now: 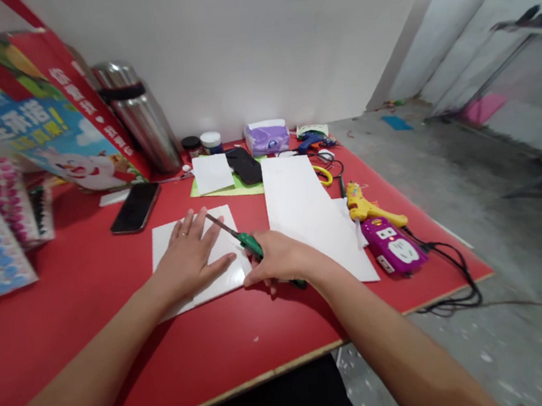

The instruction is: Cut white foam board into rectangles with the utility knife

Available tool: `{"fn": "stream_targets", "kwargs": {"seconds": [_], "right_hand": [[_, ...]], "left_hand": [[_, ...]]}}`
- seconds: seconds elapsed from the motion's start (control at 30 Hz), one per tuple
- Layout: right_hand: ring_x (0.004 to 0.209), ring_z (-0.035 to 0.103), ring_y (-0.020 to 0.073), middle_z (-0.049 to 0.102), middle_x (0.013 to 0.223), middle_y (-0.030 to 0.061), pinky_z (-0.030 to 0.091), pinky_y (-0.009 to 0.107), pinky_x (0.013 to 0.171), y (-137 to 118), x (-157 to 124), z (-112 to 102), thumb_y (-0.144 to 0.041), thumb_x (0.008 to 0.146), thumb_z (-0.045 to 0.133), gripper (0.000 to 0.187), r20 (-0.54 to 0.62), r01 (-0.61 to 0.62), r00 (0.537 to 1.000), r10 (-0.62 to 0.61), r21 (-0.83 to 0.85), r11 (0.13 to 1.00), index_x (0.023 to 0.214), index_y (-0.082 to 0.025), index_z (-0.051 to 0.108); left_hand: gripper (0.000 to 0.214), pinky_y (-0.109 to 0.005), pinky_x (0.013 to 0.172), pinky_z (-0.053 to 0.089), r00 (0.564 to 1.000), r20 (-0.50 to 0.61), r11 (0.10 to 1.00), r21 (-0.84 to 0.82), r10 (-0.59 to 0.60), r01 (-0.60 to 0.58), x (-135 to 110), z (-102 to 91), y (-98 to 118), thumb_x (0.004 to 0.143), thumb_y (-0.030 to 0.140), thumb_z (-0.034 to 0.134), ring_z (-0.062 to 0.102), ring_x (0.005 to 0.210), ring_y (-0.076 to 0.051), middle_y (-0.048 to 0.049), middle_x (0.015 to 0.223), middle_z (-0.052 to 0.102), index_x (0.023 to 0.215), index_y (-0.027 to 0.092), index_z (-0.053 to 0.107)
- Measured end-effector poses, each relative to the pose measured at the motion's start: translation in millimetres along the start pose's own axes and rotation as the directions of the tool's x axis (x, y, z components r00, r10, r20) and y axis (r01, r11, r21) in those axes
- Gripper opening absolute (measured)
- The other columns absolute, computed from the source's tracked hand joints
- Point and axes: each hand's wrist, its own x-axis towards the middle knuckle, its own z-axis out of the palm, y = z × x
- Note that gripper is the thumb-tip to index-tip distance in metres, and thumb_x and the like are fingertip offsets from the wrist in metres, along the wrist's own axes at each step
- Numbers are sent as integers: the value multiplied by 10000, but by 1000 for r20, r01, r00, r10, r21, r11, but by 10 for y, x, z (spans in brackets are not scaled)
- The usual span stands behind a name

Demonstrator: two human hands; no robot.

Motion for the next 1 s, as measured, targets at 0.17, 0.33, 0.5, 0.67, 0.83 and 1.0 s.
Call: {"fn": "stream_targets", "kwargs": {"seconds": [0.17, 0.33, 0.5, 0.67, 0.83, 1.0], "right_hand": [[446, 655, 196, 602, 526, -56, 424, 201, 330, -23, -14, 19, -324, 677, 836, 471, -73, -69, 996, 56, -186, 980, 891, -229, 427], [425, 619, 180, 602, 514, -52, 406, 211, 335, -51, -28, 44, -316, 675, 835, 460, -93, -85, 993, 68, -191, 978, 888, -230, 436], [438, 522, 92, 559, 543, -66, 399, 191, 419, -17, -85, -61, -260, 760, 763, 284, -93, 46, 995, -36, 101, 994, 848, -201, 499], [474, 591, 116, 619, 632, -12, 466, 222, 472, -127, -132, -164, -229, 930, 548, 93, -269, 21, 962, 37, 207, 978, 866, -190, 495], [428, 614, 165, 689, 670, 29, 459, 252, 428, -409, -50, -99, -246, 977, 482, 227, -260, -92, 965, 45, -173, 981, 1195, -184, 500], [385, 595, 223, 652, 540, 6, 473, 298, 433, -572, 147, -72, -195, 924, 514, 687, -257, -126, 965, 44, -310, 942, 1561, -155, 259]], "left_hand": [[837, -631, 1205, 150, 1000, -2, 1000, -7, 2, -2, 2, 19, -14, 918, 742, 374, 103, 1534, -452, -174, 1674, 190, 1570, 218, 340], [832, -619, 1212, 139, 1000, 3, 1000, -3, -12, 12, -4, 16, -3, 919, 737, 375, 106, 1535, -447, -170, 1678, 181, 1566, 213, 352], [755, -618, 1202, 188, 999, 45, 999, 26, -27, 26, 42, -44, 2, 958, 670, 352, 138, 1528, -451, -157, 1676, 202, 1556, 210, 373], [579, -649, 1190, 209, 995, 90, 999, 28, -39, 37, 101, -75, 27, 1033, 445, 244, 163, 1524, -440, -50, 1670, 263, 1540, 216, 405], [553, -567, 1241, 158, 999, -19, 999, 17, 38, -38, 109, -33, 72, 1037, 322, 224, 240, 1531, -313, -165, 1599, 388, 1480, 91, 460], [543, -480, 1221, 252, 996, -60, 998, 4, 61, -61, 123, 7, 55, 1025, 313, 278, 335, 1491, -309, -208, 1572, 414, 1456, 39, 461]]}}
